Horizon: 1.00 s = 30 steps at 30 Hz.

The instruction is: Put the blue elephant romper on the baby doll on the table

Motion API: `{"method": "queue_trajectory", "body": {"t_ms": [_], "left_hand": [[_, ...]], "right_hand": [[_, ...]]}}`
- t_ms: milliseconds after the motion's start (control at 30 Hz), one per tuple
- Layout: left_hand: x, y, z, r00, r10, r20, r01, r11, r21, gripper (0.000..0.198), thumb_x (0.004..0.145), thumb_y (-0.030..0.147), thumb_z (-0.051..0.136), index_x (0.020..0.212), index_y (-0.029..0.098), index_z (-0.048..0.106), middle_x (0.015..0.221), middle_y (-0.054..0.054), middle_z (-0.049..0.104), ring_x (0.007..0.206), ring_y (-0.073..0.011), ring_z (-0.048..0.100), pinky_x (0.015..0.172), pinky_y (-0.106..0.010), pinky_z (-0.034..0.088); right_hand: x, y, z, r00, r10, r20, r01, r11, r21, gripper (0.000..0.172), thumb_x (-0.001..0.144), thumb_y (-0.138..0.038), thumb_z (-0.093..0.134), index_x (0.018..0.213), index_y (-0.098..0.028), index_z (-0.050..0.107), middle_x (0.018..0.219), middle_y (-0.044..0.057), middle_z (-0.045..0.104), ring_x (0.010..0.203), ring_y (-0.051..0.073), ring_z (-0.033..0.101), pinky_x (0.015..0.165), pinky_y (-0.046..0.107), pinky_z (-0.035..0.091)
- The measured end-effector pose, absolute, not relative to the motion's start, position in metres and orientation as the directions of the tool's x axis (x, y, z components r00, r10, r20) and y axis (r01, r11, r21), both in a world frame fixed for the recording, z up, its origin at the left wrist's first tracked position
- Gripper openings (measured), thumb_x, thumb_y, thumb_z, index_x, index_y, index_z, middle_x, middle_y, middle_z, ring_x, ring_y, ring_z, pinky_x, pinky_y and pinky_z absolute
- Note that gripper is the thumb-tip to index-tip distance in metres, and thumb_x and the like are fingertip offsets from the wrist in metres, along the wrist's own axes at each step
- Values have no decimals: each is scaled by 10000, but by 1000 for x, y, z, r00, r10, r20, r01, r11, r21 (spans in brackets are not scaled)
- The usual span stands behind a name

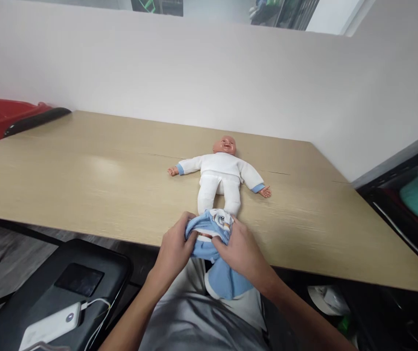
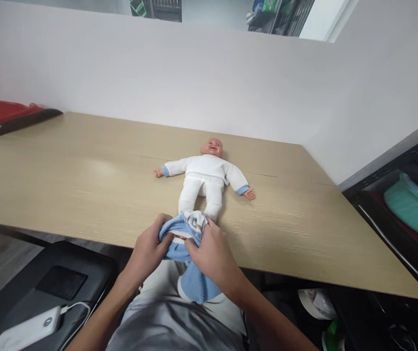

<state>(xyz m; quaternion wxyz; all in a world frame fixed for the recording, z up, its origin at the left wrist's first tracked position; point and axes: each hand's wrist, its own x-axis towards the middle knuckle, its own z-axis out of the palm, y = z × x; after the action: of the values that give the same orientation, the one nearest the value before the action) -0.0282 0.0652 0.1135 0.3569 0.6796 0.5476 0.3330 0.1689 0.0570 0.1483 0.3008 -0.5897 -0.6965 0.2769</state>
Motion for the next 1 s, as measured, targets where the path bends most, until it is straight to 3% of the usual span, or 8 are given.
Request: {"method": "queue_trajectory", "body": {"t_ms": [100, 200, 300, 400, 567, 667, 800, 1000], "left_hand": [[-23, 69, 104, 219, 973, 67, 565, -183, 804, 237, 988, 192, 480, 1205, 247, 555, 1241, -108, 687, 1137, -314, 669, 927, -405, 463], [-19, 74, 96, 278, 959, 49, 618, -218, 755, 285, 959, 151, 480, 1223, 224, 558, 1245, -142, 676, 1130, -338, 653, 929, -442, 461], [-21, 78, 89, 322, 943, 80, 545, -254, 799, 327, 899, 102, 510, 1204, 201, 571, 1212, -141, 688, 1151, -337, 625, 993, -467, 448], [-29, 83, 86, 325, 942, 83, 345, -200, 917, 342, 918, 111, 522, 1250, 194, 538, 1260, -124, 672, 1204, -301, 616, 1064, -447, 448], [-40, 97, 88, 362, 929, 80, 193, -158, 968, 430, 939, 104, 554, 1352, 213, 505, 1337, -82, 637, 1278, -261, 593, 1140, -390, 426], [-46, 109, 91, 441, 895, 59, 204, -164, 965, 477, 938, 92, 571, 1394, 219, 517, 1371, -86, 638, 1296, -267, 589, 1151, -391, 430], [-52, 124, 98, 532, 843, 79, 192, -210, 959, 500, 931, 94, 612, 1407, 227, 535, 1407, -106, 619, 1324, -284, 573, 1163, -418, 441], [-52, 141, 103, 605, 790, 103, 170, -254, 952, 355, 926, 152, 678, 1264, 223, 595, 1338, -110, 626, 1247, -284, 604, 1080, -413, 497]], "right_hand": [[166, 54, 138, -131, 985, 108, 820, 169, -547, 231, 933, -210, 623, 1141, -178, 717, 1299, 175, 703, 1165, 329, 715, 1031, 453, 568], [166, 49, 124, -123, 989, 85, 894, 148, -424, 312, 942, -182, 590, 1227, -150, 714, 1414, 215, 646, 1135, 341, 735, 979, 451, 601], [167, 47, 111, -135, 985, 106, 870, 170, -463, 527, 940, -144, 539, 1462, -124, 598, 1489, 217, 625, 1324, 368, 668, 1087, 497, 576], [169, 50, 104, -165, 975, 147, 773, 221, -595, 608, 932, -139, 510, 1540, -134, 518, 1548, 187, 605, 1486, 331, 556, 1218, 509, 496], [174, 58, 105, -139, 981, 137, 650, 194, -734, 586, 925, -198, 556, 1509, -150, 524, 1499, 186, 639, 1440, 311, 606, 1188, 475, 535], [178, 62, 109, -130, 986, 104, 642, 164, -749, 569, 930, -200, 560, 1498, -174, 520, 1485, 182, 635, 1372, 303, 663, 1113, 440, 594], [187, 68, 104, -199, 968, 154, 636, 247, -731, 628, 924, -163, 539, 1546, -185, 457, 1537, 175, 609, 1413, 285, 642, 1126, 415, 591], [199, 69, 78, -231, 948, 220, 709, 319, -630, 714, 897, -169, 534, 1601, -154, 416, 1447, 204, 678, 1257, 330, 745, 960, 416, 680]]}}
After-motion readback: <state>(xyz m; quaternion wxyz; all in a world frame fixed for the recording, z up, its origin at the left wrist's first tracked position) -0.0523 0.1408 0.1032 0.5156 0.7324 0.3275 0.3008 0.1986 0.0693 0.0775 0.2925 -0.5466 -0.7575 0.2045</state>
